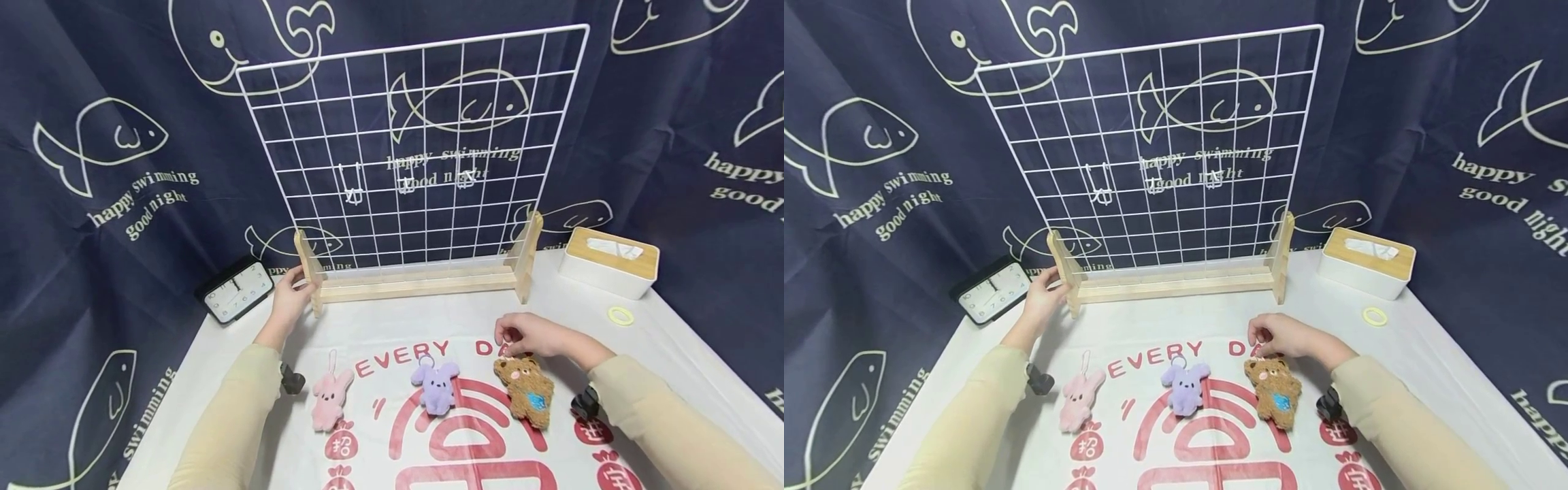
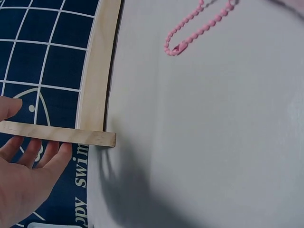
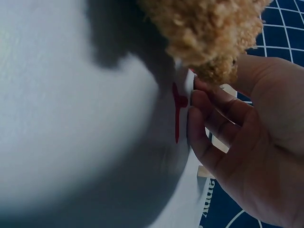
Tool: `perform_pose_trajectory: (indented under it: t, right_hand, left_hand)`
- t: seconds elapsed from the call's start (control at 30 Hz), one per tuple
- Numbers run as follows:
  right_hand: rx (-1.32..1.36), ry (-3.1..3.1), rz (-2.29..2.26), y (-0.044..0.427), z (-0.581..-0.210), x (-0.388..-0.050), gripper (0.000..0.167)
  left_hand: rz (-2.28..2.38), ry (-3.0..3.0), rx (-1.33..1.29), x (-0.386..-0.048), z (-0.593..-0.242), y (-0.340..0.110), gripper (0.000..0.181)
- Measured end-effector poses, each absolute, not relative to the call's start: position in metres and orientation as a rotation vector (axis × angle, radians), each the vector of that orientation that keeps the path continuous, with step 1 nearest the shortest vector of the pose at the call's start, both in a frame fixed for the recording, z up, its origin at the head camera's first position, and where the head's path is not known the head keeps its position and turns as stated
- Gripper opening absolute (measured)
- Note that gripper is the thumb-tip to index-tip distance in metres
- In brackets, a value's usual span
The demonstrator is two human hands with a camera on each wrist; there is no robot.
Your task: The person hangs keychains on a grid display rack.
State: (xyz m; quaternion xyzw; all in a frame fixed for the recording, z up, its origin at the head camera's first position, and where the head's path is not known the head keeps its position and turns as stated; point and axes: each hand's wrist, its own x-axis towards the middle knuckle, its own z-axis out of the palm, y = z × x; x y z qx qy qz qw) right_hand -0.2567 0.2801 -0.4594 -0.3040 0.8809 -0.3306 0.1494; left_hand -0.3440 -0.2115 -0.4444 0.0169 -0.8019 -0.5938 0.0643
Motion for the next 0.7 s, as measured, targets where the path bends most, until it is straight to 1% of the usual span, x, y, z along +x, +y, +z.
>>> perform_pose_trajectory:
  t: [0.17,0.5,0.7]
  right_hand:
    - [-0.894,2.573,-0.900,0.2781,-0.4599,-0.2556,0.015]
    - [-1.020,2.639,-0.715,0.2763,-0.4602,-0.2516,0.020]
    - [-0.976,2.594,-0.762,0.2763,-0.4529,-0.2499,0.017]
  left_hand:
    - [-1.829,-2.396,0.080,-0.3451,-0.4488,-0.2126,0.059]
    - [-1.860,-2.388,0.129,-0.3451,-0.4529,-0.2129,0.056]
    - [-1.855,-2.383,0.134,-0.3462,-0.4491,-0.2121,0.054]
